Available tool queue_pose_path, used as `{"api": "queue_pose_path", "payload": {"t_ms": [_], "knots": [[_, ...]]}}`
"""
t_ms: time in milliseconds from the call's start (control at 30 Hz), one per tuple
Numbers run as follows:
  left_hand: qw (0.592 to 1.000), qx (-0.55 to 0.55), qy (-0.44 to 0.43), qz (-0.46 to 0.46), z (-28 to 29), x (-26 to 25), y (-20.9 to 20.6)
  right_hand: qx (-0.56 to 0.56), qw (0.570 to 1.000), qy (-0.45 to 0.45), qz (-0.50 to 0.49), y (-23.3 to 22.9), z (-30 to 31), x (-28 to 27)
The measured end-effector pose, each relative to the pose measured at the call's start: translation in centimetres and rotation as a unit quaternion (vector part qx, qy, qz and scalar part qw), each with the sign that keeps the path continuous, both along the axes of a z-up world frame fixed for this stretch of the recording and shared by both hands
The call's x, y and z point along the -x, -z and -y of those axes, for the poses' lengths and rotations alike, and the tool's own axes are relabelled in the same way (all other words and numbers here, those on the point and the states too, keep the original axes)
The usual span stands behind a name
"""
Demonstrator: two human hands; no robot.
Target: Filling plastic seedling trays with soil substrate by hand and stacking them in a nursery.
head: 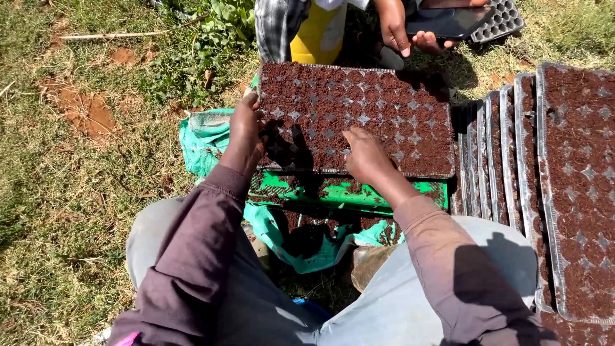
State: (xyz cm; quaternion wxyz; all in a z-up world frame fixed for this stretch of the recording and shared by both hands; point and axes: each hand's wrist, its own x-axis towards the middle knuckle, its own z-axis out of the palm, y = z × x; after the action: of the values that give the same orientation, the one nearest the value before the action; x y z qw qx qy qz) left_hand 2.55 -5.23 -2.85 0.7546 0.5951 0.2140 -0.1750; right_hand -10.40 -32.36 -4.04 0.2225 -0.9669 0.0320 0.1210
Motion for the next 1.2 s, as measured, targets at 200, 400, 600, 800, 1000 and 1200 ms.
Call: {"api": "queue_pose_path", "payload": {"t_ms": [200, 400, 600, 800, 1000, 1200], "knots": [[1.000, 0.016, -0.018, 0.016, 0.2, 1.0, -2.9, -0.044, 0.996, -0.051, 0.053, 1.5, -9.2, 4.5], [0.998, 0.043, -0.047, 0.021, -0.3, 0.5, -3.7, -0.018, 0.998, -0.064, -0.016, -2.4, -13.5, 7.6], [0.997, 0.058, -0.040, 0.026, -0.7, 0.3, -3.3, 0.023, 0.994, -0.104, -0.010, 2.7, -12.5, 9.3], [0.998, 0.042, -0.046, 0.032, -0.8, 0.1, -3.0, 0.047, 0.996, -0.041, 0.065, 3.1, -9.8, 5.8], [0.998, 0.043, -0.038, 0.022, -1.0, 0.2, -3.2, 0.030, 0.992, -0.114, -0.048, 3.9, -15.0, 9.8], [0.999, 0.030, -0.034, 0.025, -1.1, -1.5, 1.5, 0.009, 0.996, -0.062, -0.069, -3.3, -14.8, 8.0]]}}
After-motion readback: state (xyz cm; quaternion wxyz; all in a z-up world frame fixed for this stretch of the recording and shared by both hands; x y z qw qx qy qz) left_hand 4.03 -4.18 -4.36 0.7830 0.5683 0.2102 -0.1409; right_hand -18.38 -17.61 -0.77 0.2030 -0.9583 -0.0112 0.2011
